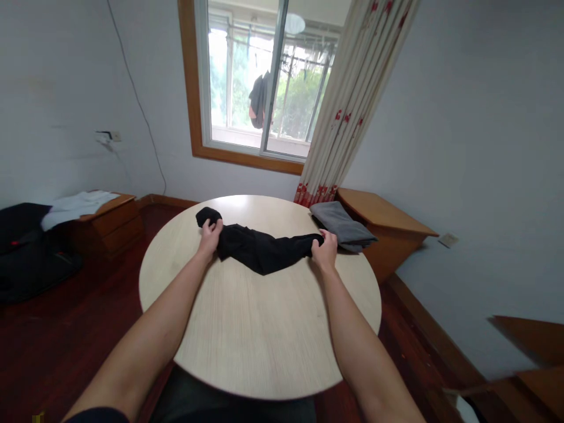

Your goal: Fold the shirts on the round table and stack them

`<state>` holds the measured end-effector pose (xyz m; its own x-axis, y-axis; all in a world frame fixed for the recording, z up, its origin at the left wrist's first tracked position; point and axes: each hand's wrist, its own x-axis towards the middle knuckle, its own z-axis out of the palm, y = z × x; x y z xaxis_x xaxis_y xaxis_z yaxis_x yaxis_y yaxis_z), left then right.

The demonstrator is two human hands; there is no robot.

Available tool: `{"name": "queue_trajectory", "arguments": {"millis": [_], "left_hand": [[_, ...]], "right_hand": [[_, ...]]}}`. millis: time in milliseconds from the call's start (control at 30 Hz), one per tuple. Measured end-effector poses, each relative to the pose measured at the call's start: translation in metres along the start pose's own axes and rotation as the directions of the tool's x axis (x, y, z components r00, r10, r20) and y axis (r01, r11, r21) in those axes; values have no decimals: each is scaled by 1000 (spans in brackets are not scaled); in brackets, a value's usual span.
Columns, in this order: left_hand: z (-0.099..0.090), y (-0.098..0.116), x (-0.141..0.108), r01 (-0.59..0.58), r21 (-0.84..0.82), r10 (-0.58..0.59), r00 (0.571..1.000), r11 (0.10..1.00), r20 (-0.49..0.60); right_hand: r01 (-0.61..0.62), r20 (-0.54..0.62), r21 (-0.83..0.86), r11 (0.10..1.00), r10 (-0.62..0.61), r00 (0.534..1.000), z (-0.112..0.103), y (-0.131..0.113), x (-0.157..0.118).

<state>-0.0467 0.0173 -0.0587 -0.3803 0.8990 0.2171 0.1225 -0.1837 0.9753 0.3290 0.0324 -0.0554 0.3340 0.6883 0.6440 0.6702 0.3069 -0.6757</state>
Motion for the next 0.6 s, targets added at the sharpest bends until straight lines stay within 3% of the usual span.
{"name": "queue_trajectory", "arguments": {"millis": [67, 133, 233, 333, 367, 433, 533, 600], "left_hand": [[10, -8, -10, -89, 286, 72, 995, 954, 67], [18, -11, -21, -238, 498, 151, 966, 834, 210], [29, -9, -33, -402, 650, 170, 904, 645, 392], [34, -6, -37, -467, 676, 173, 872, 570, 457], [33, -5, -36, -476, 673, 176, 867, 567, 466], [30, -3, -34, -485, 656, 180, 860, 579, 478], [23, 1, -30, -481, 589, 229, 862, 649, 452], [19, 6, -27, -471, 500, 320, 876, 727, 360]], "right_hand": [[181, 153, -43, 983, -173, 973, 4, -29, -13], [263, 358, -4, 965, -244, 901, 12, -58, -30], [309, 598, -61, 949, -213, 773, 28, -90, -57], [360, 712, -158, 920, -147, 687, 40, -103, -70], [350, 716, -176, 920, -125, 687, 41, -103, -69], [284, 652, -186, 941, -98, 752, 36, -98, -58], [114, 359, -115, 987, -65, 931, 19, -80, -31], [41, 135, 6, 999, -42, 990, 8, -69, -15]]}}
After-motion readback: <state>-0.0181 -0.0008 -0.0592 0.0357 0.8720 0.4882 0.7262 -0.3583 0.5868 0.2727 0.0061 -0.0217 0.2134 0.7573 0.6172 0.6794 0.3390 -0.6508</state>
